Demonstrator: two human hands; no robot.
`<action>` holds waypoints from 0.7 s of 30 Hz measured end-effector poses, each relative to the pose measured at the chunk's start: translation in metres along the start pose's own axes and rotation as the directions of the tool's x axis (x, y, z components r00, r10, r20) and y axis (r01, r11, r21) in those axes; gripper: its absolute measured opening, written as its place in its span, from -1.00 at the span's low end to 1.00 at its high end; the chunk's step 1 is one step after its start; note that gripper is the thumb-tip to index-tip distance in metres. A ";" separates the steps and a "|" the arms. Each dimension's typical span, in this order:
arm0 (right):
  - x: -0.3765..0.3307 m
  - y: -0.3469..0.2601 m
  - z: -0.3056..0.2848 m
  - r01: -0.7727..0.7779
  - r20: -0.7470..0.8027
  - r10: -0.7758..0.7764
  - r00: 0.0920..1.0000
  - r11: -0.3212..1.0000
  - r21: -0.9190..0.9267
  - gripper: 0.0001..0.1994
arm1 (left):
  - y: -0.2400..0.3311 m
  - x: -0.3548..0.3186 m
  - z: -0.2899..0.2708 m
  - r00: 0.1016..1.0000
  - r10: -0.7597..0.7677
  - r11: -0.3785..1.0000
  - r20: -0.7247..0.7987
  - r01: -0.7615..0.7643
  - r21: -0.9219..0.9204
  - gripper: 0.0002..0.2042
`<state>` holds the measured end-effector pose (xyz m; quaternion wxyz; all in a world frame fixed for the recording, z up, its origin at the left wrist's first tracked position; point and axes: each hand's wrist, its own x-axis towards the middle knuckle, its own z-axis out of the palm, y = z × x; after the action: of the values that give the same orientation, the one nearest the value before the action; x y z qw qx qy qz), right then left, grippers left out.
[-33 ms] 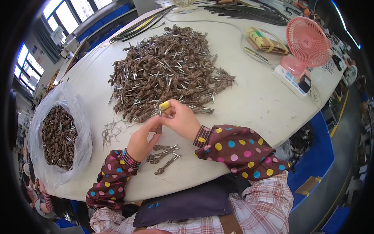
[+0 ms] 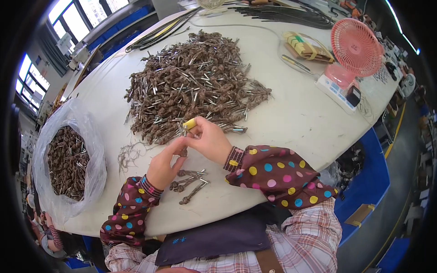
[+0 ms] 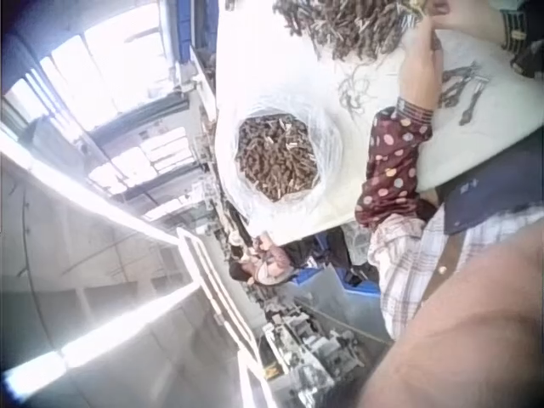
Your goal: Assembling small metal clips onto leather or fabric tassels in a workshop.
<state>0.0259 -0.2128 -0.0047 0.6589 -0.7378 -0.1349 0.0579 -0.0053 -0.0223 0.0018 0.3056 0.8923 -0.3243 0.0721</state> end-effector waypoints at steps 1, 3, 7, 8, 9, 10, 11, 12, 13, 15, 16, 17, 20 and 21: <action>0.001 0.001 0.000 0.000 -0.014 0.000 1.000 1.000 -0.006 -0.66 | 0.000 -0.001 0.001 1.000 0.013 1.000 0.002 -0.013 -0.006 -0.41; 0.002 0.003 0.001 -0.005 0.045 0.003 0.999 1.000 0.024 -0.67 | 0.000 -0.002 0.002 0.997 -0.002 0.996 -0.080 -0.004 -0.086 -0.39; 0.005 0.012 0.002 0.030 0.038 -0.033 0.999 0.996 0.082 -0.67 | -0.002 -0.001 0.004 0.984 -0.163 0.894 -0.069 0.117 -0.431 -0.30; 0.006 0.013 0.003 0.097 -0.043 -0.092 0.995 0.989 0.110 -0.68 | -0.004 0.002 0.003 0.987 -0.148 0.897 -0.070 0.104 -0.429 -0.29; 0.006 0.013 0.001 0.105 -0.047 -0.100 0.994 0.989 0.108 -0.68 | -0.005 0.004 0.005 0.988 -0.140 0.900 -0.073 0.096 -0.426 -0.29; 0.006 0.012 0.000 0.098 -0.047 -0.094 0.994 0.991 0.087 -0.68 | -0.007 0.003 0.007 0.978 -0.196 0.842 -0.069 0.132 -0.523 -0.34; 0.006 0.011 0.000 0.091 -0.046 -0.088 0.995 0.994 0.066 -0.68 | -0.008 0.003 0.007 0.966 -0.252 0.773 -0.059 0.164 -0.613 -0.39; 0.006 0.010 0.001 0.095 -0.047 -0.092 0.995 0.993 0.069 -0.68 | -0.008 0.003 0.006 0.966 -0.250 0.776 -0.060 0.163 -0.610 -0.39; 0.005 0.009 0.001 0.065 -0.020 -0.064 0.998 0.996 0.056 -0.69 | -0.008 0.003 0.006 0.965 -0.260 0.784 -0.040 0.187 -0.591 -0.50; 0.002 0.006 0.002 0.034 0.005 -0.035 0.999 0.999 0.042 -0.68 | -0.007 0.003 0.005 0.963 -0.269 0.793 -0.018 0.211 -0.572 -0.61; 0.001 0.004 0.003 0.048 0.006 -0.048 0.999 0.999 0.023 -0.68 | -0.005 0.003 0.003 0.957 -0.289 0.794 0.011 0.246 -0.556 -0.71; 0.000 0.003 0.004 0.061 0.007 -0.061 0.998 0.998 0.004 -0.68 | -0.005 0.003 0.001 0.950 -0.310 0.794 0.039 0.281 -0.540 -0.80; 0.001 0.008 0.008 0.110 -0.010 -0.110 0.994 0.994 0.001 -0.68 | -0.008 0.002 0.003 0.948 -0.318 0.793 0.010 0.272 -0.545 -0.87; 0.001 0.007 0.007 0.109 -0.006 -0.109 0.994 0.994 0.004 -0.68 | -0.009 0.002 0.004 0.947 -0.322 0.793 0.009 0.275 -0.544 -0.87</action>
<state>0.0262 -0.2064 -0.0126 0.6628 -0.7282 -0.1730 0.0200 0.0021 -0.0199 -0.0050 0.5643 0.8065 -0.1736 -0.0334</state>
